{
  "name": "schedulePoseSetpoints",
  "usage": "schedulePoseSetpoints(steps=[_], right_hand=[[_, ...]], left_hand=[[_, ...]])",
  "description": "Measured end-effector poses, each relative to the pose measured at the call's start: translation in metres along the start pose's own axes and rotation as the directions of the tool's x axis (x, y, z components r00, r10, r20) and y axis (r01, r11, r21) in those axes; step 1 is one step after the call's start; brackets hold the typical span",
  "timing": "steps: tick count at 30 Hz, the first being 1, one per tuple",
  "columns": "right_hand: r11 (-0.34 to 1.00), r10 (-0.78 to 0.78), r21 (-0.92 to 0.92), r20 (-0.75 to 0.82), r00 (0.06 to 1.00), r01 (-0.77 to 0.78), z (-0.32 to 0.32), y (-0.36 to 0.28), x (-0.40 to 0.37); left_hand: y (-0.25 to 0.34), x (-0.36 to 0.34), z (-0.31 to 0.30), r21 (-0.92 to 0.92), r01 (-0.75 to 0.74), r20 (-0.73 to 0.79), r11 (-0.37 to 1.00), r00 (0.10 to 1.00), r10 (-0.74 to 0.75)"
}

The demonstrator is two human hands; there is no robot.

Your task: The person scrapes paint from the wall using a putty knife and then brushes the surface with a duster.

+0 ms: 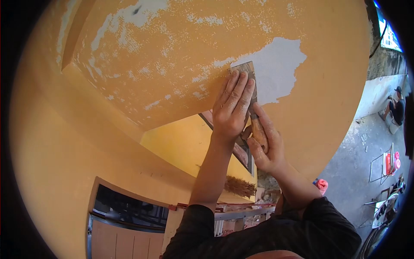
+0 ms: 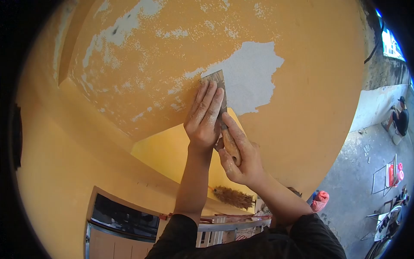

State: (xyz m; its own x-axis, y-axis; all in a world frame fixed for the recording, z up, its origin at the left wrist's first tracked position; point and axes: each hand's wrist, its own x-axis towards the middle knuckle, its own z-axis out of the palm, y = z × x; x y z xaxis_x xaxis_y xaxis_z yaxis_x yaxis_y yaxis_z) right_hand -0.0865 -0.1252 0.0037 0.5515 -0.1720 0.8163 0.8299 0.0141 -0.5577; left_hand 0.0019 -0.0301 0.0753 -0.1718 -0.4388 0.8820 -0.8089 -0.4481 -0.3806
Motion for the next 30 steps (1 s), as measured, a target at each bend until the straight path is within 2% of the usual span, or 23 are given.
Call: schedulePoseSetpoints(steps=[1,5,7,11,13,20,23,26,27,29,30], right_hand=[[0.998,-0.047,0.035,0.001,0.999,0.047,-0.001,0.003,0.001],[0.995,-0.069,0.071,-0.036,0.997,0.072,0.002,0.035,-0.005],[0.979,-0.058,0.193,-0.057,0.997,0.068,0.004,0.042,-0.004],[0.996,0.004,0.091,0.003,1.0,-0.004,-0.002,0.038,0.0],[0.994,-0.046,0.098,-0.063,0.997,0.052,0.003,0.036,-0.001],[0.995,-0.007,0.098,-0.153,0.988,0.022,0.019,0.036,-0.006],[0.984,-0.032,0.166,-0.148,0.988,0.057,0.019,0.044,-0.008],[0.95,0.061,0.311,-0.126,0.99,-0.019,0.021,0.04,-0.003],[0.95,0.055,0.312,-0.12,0.991,-0.014,0.022,0.039,-0.003],[0.987,-0.023,0.155,-0.188,0.982,0.053,0.024,0.037,-0.003],[0.987,-0.028,0.153,-0.187,0.982,0.057,0.024,0.037,0.0]], left_hand=[[-0.002,0.0,0.0,0.009,-0.014,0.002,1.0,1.0,0.014],[0.0,-0.01,0.008,-0.011,0.02,-0.008,1.0,1.0,-0.02],[-0.002,-0.011,0.013,0.007,0.0,-0.025,1.0,1.0,0.0],[-0.005,-0.005,0.014,0.024,0.024,-0.055,0.999,0.998,-0.022],[-0.005,-0.006,0.014,0.028,0.029,-0.053,0.999,0.998,-0.027],[-0.007,-0.007,0.009,-0.01,0.018,-0.022,1.0,1.0,-0.019],[-0.012,-0.004,0.01,-0.028,-0.006,-0.027,1.0,1.0,0.006],[-0.011,-0.001,0.007,-0.033,-0.009,-0.019,0.999,1.0,0.008],[-0.011,0.001,0.006,-0.033,-0.008,-0.011,0.999,1.0,0.008],[-0.013,0.003,0.005,-0.038,-0.02,-0.019,0.999,1.0,0.019],[-0.014,0.005,0.005,-0.051,-0.022,-0.016,0.998,1.0,0.021]])
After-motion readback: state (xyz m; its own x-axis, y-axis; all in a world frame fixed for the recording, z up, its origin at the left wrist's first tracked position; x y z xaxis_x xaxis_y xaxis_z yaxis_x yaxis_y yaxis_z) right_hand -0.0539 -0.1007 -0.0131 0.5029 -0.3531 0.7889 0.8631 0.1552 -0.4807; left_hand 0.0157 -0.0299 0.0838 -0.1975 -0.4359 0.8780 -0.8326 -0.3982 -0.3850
